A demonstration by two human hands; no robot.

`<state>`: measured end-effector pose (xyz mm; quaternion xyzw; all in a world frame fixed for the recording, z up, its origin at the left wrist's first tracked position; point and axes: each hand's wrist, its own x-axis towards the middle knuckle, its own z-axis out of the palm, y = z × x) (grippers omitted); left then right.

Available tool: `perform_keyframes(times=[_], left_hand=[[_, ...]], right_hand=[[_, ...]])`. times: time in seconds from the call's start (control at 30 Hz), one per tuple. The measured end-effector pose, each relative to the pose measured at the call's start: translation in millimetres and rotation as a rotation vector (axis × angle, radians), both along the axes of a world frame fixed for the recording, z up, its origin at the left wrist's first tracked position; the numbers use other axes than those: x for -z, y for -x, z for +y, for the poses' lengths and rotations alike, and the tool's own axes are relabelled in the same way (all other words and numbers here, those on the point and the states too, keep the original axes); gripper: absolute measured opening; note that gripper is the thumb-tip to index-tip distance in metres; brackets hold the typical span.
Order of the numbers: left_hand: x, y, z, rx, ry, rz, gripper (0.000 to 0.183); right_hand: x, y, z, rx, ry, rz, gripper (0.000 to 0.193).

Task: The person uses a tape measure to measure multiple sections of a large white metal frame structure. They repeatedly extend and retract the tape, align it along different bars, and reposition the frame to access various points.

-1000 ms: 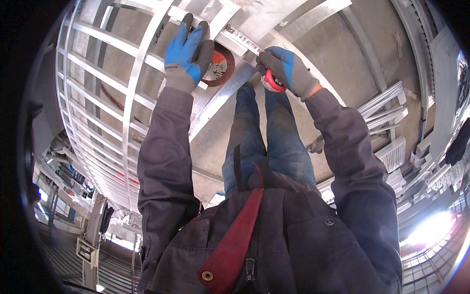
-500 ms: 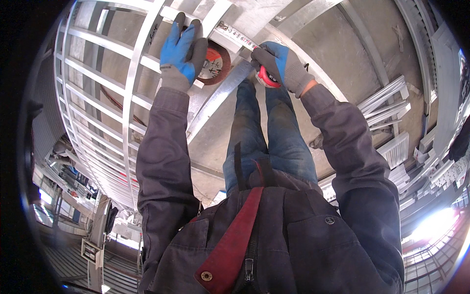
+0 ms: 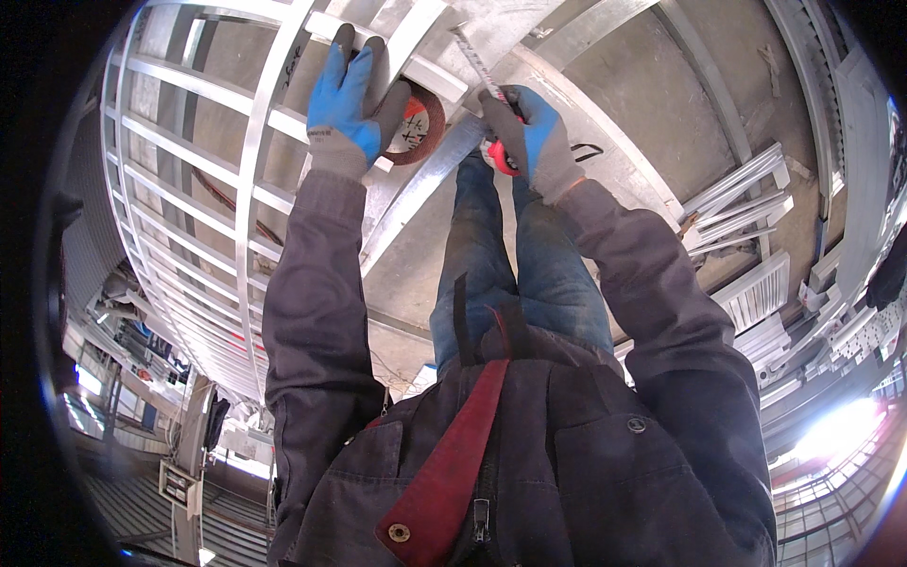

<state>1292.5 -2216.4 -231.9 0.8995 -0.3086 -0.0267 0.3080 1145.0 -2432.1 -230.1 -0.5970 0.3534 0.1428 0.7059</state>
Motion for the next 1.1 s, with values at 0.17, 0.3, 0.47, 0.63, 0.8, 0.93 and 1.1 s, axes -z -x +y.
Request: perform_keyframes(times=[0.17,0.3,0.47,0.63,0.8,0.93,1.1], left_hand=[[-1,-1,0,0.006,-0.002,0.025,0.063],[-1,-1,0,0.014,-0.012,-0.006,0.064],[0,-2,0,0.034,-0.045,-0.022,0.063],[4,-4,-3,0.028,-0.016,-0.072,0.058],[4,0,-3,0.025,0.001,-0.058,0.058],[2,5,-3,0.028,0.009,0.005,0.062],[10,3,-5,0.023,0.107,-0.029,0.058]], right_hand=[[4,-9,8,0.099,0.038,0.006,0.033],[3,-10,12,0.177,0.12,-0.069,0.033],[6,-17,8,0.056,0.094,-0.158,0.032],[11,-19,6,-0.013,0.106,-0.149,0.031],[20,-16,9,-0.023,0.173,-0.164,0.032],[20,-16,14,-0.05,0.319,-0.323,0.033],[7,-20,17,0.027,0.19,-0.166,0.033]])
